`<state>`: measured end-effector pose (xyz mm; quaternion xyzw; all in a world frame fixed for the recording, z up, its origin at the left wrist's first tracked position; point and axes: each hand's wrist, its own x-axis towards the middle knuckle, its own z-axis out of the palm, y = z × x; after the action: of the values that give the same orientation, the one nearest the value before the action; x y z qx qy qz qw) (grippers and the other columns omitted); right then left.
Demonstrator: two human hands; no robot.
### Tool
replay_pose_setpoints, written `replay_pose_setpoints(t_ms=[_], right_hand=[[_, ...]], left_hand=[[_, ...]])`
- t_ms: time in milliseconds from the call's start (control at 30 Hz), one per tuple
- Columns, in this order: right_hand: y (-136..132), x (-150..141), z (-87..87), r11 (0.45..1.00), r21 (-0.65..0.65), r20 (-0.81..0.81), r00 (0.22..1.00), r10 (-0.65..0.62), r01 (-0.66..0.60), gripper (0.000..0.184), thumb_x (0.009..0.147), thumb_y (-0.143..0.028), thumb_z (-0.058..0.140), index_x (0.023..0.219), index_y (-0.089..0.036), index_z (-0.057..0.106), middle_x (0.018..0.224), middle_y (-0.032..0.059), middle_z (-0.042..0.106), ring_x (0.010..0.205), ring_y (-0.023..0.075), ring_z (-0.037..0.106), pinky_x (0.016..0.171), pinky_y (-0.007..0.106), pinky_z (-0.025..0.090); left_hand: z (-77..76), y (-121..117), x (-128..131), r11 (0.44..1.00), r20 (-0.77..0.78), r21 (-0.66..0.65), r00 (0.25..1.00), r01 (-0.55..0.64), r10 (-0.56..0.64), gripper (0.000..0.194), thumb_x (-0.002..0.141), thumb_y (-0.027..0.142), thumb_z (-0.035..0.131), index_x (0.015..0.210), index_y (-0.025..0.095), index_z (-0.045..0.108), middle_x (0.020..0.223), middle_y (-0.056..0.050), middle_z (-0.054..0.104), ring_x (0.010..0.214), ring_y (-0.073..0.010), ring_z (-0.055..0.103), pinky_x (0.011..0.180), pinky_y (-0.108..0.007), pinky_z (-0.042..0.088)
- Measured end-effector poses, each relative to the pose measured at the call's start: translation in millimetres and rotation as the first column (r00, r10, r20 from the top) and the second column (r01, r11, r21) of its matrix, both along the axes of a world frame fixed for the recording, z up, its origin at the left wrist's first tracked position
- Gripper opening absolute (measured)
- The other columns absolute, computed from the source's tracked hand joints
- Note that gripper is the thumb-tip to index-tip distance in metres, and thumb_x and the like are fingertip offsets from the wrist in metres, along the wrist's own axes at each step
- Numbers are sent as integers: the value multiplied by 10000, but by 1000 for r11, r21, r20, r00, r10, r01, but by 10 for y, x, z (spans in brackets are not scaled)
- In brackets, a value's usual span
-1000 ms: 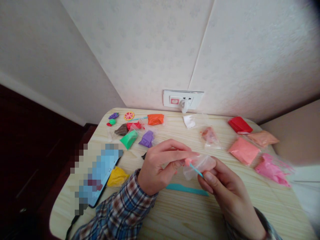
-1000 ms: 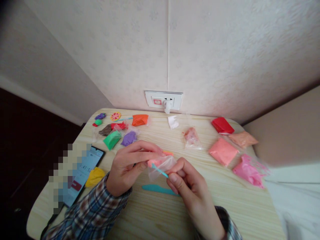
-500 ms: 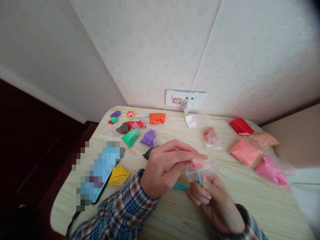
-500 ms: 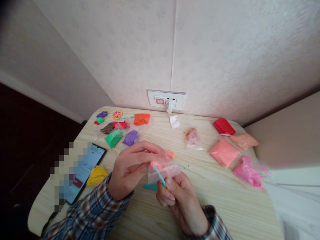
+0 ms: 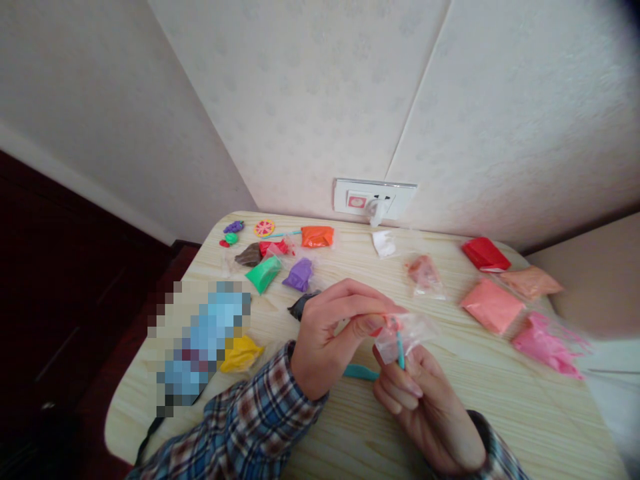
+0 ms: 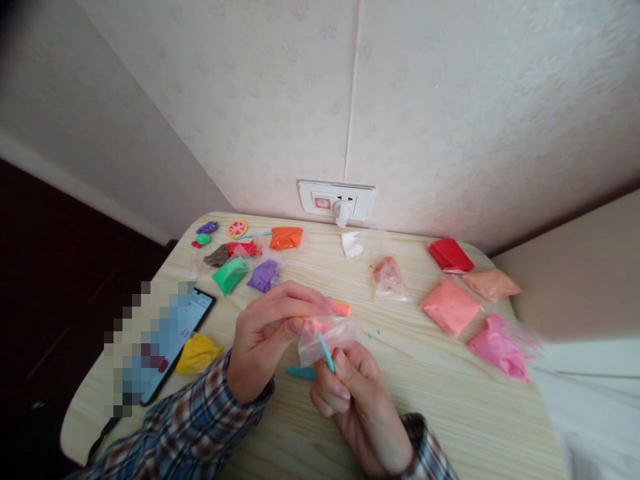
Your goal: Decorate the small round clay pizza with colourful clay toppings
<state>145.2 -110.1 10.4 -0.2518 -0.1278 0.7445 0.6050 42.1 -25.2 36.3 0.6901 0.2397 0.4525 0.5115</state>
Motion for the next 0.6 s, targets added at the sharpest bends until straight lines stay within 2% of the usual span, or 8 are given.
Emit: replay_pose_setpoints(t_ms=[200,433,600], right_hand=[[1,47,1,998,-20,5,999,-52,52,212,826,-356,588,722,-194,501,499,-107,217,398,24,112,403,161,184],[0,152,30,985,-40,273,950,-152,169,215,847,-353,549,719,-199,473,507,-86,273,449,55,178,440,168,248],[17,197,56,978,-35,285,940,-185,203,214,839,-350,555,710,-216,450,513,-86,263,433,61,131,404,181,211]], left_hand=[[-18,19,-9,998,3,-29,998,-63,63,185,857,246,540,846,165,706,843,-54,674,813,-156,626,744,-262,509],[-51,30,-19,992,-16,-77,995,-96,95,179,853,237,537,848,164,701,837,-46,661,799,-154,610,703,-254,500],[-124,56,-26,971,20,-58,972,-232,233,188,889,238,484,901,190,665,864,-27,650,821,-144,591,751,-260,485]])
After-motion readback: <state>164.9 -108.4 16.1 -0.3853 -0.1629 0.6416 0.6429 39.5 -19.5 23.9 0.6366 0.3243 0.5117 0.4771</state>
